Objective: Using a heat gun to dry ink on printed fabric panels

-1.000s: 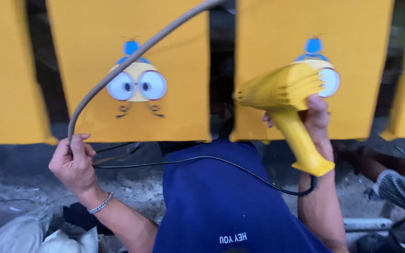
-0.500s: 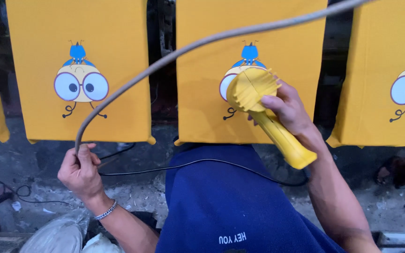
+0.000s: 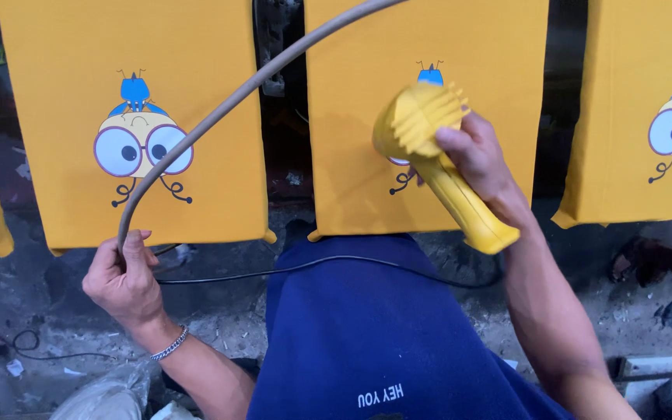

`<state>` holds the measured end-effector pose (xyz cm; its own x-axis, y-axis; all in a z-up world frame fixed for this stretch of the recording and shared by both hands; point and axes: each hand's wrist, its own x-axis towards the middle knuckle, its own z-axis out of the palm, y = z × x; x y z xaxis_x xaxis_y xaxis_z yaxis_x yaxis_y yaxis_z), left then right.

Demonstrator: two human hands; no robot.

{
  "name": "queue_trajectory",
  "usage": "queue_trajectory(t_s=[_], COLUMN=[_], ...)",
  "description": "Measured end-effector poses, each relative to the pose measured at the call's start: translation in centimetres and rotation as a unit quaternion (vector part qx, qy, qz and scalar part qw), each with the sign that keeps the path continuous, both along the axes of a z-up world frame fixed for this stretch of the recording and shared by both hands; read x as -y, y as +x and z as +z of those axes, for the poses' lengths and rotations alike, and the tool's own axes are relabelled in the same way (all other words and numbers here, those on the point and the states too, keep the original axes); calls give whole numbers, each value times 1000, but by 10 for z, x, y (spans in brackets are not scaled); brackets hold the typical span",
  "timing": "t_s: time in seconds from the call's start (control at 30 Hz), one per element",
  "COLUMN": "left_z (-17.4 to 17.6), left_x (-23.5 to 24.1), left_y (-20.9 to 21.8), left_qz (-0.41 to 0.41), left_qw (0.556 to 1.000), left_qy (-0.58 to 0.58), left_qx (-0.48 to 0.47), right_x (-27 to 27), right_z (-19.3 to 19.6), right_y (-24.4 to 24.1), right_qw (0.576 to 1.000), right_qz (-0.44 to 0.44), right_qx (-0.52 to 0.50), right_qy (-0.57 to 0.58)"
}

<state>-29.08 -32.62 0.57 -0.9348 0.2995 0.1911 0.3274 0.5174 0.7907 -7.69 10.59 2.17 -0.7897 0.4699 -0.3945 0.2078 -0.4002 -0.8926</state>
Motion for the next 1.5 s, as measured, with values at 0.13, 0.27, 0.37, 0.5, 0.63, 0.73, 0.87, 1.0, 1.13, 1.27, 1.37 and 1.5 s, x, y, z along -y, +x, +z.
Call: queue_trajectory(t_s=[0.13,0.27,0.37,0.5,0.63,0.73,0.87,1.0,1.13,1.27,1.37,1.5], left_z=[3,-4,-7,-8,-7,-5,-14,-11,-11,-11,-10,-12], left_x=[-3,-6,-5,-6,-6,-4,0,2,1,1,-2,-6], left_y=[-2,-3,-4,-8,-11,-12,-16,-18,-22,-24,-25,-26], left_qz=[-11,-22,-35,-51,-69,-64,-58,-61,-63,-67,-71,-79], left_qw=[1000,999,998,997,997,997,998,998,998,998,997,996], left_qy=[5,19,34,31,18,23,12,-6,5,0,-2,11], left_qx=[11,26,39,44,28,28,38,19,21,19,20,28], right_x=[5,-2,-1,-6,-2,0,-9,-3,-17,-8,4,20], right_z=[37,17,20,10,13,30,5,24,23,33,30,14], right_y=[-13,-5,-14,-6,-15,-14,-5,-16,2,26,41,46], right_qw=[995,1000,994,997,993,986,994,992,991,985,990,993], right_qz=[2,14,-52,-72,-100,-146,-107,-97,-101,-152,-123,-112], right_qx=[49,1,22,-2,9,10,-29,15,-16,40,30,37], right_qy=[83,15,96,42,56,83,7,82,89,74,65,0])
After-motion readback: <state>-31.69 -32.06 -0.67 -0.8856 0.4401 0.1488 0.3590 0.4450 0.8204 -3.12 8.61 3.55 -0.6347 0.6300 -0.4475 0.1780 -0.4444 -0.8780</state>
